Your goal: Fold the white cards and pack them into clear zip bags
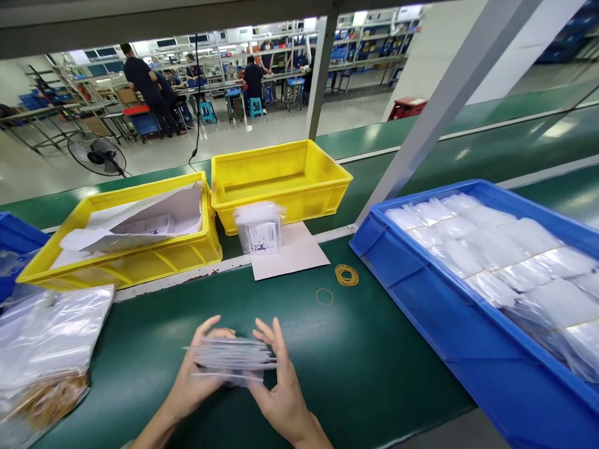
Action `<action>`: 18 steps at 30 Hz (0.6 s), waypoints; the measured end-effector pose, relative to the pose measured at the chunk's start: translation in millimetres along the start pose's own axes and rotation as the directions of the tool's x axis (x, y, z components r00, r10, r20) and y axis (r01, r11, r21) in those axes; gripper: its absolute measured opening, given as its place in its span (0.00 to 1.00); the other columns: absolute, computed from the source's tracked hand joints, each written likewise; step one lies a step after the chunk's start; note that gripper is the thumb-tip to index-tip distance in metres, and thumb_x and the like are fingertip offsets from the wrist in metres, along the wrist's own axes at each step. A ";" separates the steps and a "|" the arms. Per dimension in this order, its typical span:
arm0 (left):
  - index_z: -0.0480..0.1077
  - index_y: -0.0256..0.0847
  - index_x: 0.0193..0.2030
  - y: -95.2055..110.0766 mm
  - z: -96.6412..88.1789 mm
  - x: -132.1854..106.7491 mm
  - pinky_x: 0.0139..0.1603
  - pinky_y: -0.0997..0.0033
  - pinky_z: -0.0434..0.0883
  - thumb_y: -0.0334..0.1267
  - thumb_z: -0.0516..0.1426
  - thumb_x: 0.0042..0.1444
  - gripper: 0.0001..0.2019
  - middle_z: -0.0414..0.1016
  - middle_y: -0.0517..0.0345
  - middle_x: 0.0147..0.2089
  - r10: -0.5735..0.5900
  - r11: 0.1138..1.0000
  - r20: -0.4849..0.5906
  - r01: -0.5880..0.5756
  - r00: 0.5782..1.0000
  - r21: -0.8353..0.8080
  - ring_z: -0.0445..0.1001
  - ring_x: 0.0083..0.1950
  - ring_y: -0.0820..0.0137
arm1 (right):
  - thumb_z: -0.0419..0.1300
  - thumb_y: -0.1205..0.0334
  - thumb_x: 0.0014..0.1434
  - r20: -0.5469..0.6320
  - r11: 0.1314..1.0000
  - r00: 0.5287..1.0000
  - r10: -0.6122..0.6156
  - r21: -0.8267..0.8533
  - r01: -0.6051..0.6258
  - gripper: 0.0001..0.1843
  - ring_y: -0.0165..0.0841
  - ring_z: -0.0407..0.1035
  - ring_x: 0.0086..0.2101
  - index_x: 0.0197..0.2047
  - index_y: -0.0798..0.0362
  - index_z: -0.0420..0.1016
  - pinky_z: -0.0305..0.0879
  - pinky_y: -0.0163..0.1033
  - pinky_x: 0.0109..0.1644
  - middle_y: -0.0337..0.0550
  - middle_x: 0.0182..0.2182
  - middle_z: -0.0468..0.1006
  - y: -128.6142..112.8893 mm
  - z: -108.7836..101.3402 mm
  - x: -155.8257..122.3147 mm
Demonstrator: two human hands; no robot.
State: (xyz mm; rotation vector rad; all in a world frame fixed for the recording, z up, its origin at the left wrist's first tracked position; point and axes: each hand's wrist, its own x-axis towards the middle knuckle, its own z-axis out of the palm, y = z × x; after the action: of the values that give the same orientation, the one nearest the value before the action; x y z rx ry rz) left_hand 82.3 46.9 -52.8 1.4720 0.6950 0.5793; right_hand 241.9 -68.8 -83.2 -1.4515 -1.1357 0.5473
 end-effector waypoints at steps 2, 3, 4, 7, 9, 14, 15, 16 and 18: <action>0.51 0.42 0.69 -3.0 -3.8 -4.6 0.60 0.51 0.71 0.54 0.70 0.46 0.49 0.73 0.43 0.58 0.007 0.999 -0.034 -0.005 0.999 0.048 0.74 0.58 0.52 | 0.53 0.55 0.71 0.038 1.000 0.999 -0.012 -0.026 0.013 0.41 0.40 0.69 0.59 0.76 0.45 0.29 0.69 0.47 0.59 0.55 0.65 0.66 -5.8 4.5 2.9; 0.52 0.41 0.69 -3.9 -3.6 -5.5 0.62 0.49 0.70 0.54 0.70 0.44 0.50 0.72 0.42 0.59 0.002 0.998 -0.036 0.000 0.999 0.056 0.74 0.59 0.50 | 0.51 0.54 0.72 0.059 0.998 0.998 -0.028 -0.052 0.031 0.40 0.40 0.67 0.60 0.76 0.46 0.29 0.69 0.47 0.60 0.56 0.65 0.66 -8.2 6.7 3.3; 0.54 0.41 0.69 -4.4 -2.6 -5.8 0.63 0.47 0.69 0.55 0.70 0.44 0.49 0.73 0.41 0.60 -0.010 0.999 -0.027 0.011 1.000 0.052 0.74 0.60 0.50 | 0.49 0.52 0.72 0.085 0.995 0.995 -0.053 -0.080 0.060 0.40 0.41 0.66 0.61 0.76 0.48 0.28 0.68 0.48 0.61 0.58 0.66 0.65 -10.2 8.4 3.8; 0.68 0.39 0.60 -4.3 0.5 -7.0 0.63 0.48 0.70 0.57 0.65 0.52 0.34 0.77 0.42 0.57 -0.047 0.999 -0.011 0.047 0.999 0.001 0.76 0.58 0.51 | 0.41 0.44 0.73 0.221 0.968 0.959 -0.176 -0.135 0.209 0.39 0.43 0.68 0.60 0.76 0.51 0.27 0.69 0.46 0.59 0.57 0.65 0.67 -14.0 4.3 13.4; 0.73 0.38 0.52 -6.4 -0.6 -11.2 0.61 0.52 0.72 0.56 0.63 0.54 0.26 0.81 0.45 0.51 -0.075 0.997 -0.042 0.074 0.996 -0.008 0.78 0.54 0.53 | 0.36 0.40 0.72 0.288 0.937 0.928 -0.237 -0.186 0.297 0.37 0.42 0.70 0.58 0.76 0.52 0.36 0.71 0.45 0.57 0.54 0.62 0.71 -13.7 -8.8 36.1; 0.77 0.39 0.47 -26.4 -8.7 -28.8 0.49 0.61 0.77 0.56 0.68 0.45 0.27 0.82 0.49 0.45 -0.124 0.992 -0.161 0.124 0.979 -0.008 0.80 0.44 0.58 | 0.48 0.53 0.73 0.199 0.788 0.939 -0.280 -0.511 0.343 0.23 0.45 0.66 0.60 0.64 0.56 0.64 0.61 0.56 0.64 0.56 0.59 0.72 -7.0 -58.5 163.5; 0.78 0.39 0.44 -30.6 -9.9 -30.6 0.46 0.63 0.77 0.57 0.67 0.46 0.25 0.81 0.50 0.43 -0.114 0.993 -0.151 0.116 0.982 0.004 0.79 0.42 0.59 | 0.53 0.54 0.72 0.209 0.736 0.935 -0.285 -0.578 0.353 0.21 0.46 0.64 0.61 0.62 0.56 0.66 0.59 0.59 0.65 0.54 0.59 0.71 -6.4 -65.7 193.6; 0.78 0.40 0.42 -34.1 -10.7 -31.4 0.44 0.64 0.77 0.58 0.66 0.48 0.24 0.81 0.51 0.42 -0.101 0.994 -0.131 0.105 0.986 0.019 0.79 0.39 0.61 | 0.56 0.56 0.70 0.225 0.677 0.931 -0.288 -0.639 0.365 0.19 0.46 0.64 0.60 0.61 0.55 0.68 0.58 0.60 0.64 0.52 0.59 0.72 -6.6 -70.8 221.7; 0.79 0.42 0.43 -38.5 -11.6 -30.4 0.43 0.65 0.76 0.60 0.60 0.54 0.23 0.81 0.52 0.41 -0.067 0.997 -0.101 0.071 0.993 0.035 0.78 0.38 0.63 | 0.60 0.59 0.68 0.281 0.549 0.921 -0.271 -0.740 0.388 0.18 0.46 0.64 0.60 0.59 0.54 0.70 0.60 0.60 0.63 0.51 0.59 0.71 -9.0 -74.5 267.7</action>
State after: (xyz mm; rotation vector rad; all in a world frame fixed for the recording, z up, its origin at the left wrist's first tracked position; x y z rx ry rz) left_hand 50.5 31.6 -88.9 1.4561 0.8364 0.5922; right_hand 414.7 126.1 13.9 -1.8750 -1.8607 -0.1979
